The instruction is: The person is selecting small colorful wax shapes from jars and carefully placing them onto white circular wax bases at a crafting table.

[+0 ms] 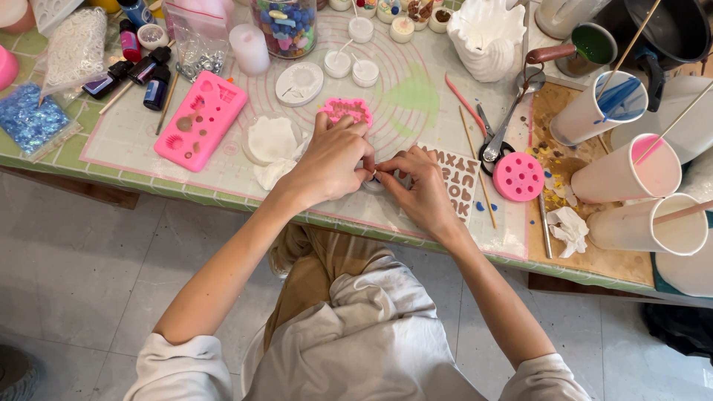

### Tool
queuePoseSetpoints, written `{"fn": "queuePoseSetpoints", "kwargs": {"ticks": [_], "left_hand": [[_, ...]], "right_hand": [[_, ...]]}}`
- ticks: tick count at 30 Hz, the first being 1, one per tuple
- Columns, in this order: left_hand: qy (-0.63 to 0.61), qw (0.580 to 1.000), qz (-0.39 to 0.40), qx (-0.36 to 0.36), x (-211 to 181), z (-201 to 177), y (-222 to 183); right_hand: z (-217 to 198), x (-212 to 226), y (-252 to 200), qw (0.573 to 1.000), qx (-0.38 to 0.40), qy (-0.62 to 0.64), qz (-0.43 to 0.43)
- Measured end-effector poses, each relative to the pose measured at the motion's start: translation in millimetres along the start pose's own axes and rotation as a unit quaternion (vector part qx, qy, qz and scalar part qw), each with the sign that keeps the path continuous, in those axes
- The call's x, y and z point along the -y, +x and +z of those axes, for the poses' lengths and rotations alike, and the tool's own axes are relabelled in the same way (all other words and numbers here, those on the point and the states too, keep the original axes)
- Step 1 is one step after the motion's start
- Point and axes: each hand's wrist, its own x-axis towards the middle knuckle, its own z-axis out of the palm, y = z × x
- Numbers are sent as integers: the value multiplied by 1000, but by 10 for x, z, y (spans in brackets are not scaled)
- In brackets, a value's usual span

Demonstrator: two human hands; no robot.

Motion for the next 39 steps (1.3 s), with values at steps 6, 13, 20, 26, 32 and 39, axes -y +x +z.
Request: {"fn": "queuePoseSetpoints", "kwargs": {"ticks": [6, 13, 20, 26, 32, 39], "left_hand": [[50, 999, 12, -16, -23, 21, 33], [78, 997, 18, -19, -37, 27, 60], [37, 998, 15, -45, 15, 19, 5], [1, 999, -25, -28, -16, -37, -64], [2, 999, -25, -34, 7, -8, -35], [-6, 998, -6, -65, 14, 20, -48]], "right_hand": [[-8, 13, 11, 1000, 6, 2, -6], [-31, 41, 4, 1000, 0, 3, -12], [-15, 19, -9, 1000, -1, -19, -17], [-20, 24, -8, 999, -6, -29, -29], [-22, 21, -6, 999, -9, -33, -31], [-31, 42, 2, 995, -12, -65, -72]]}}
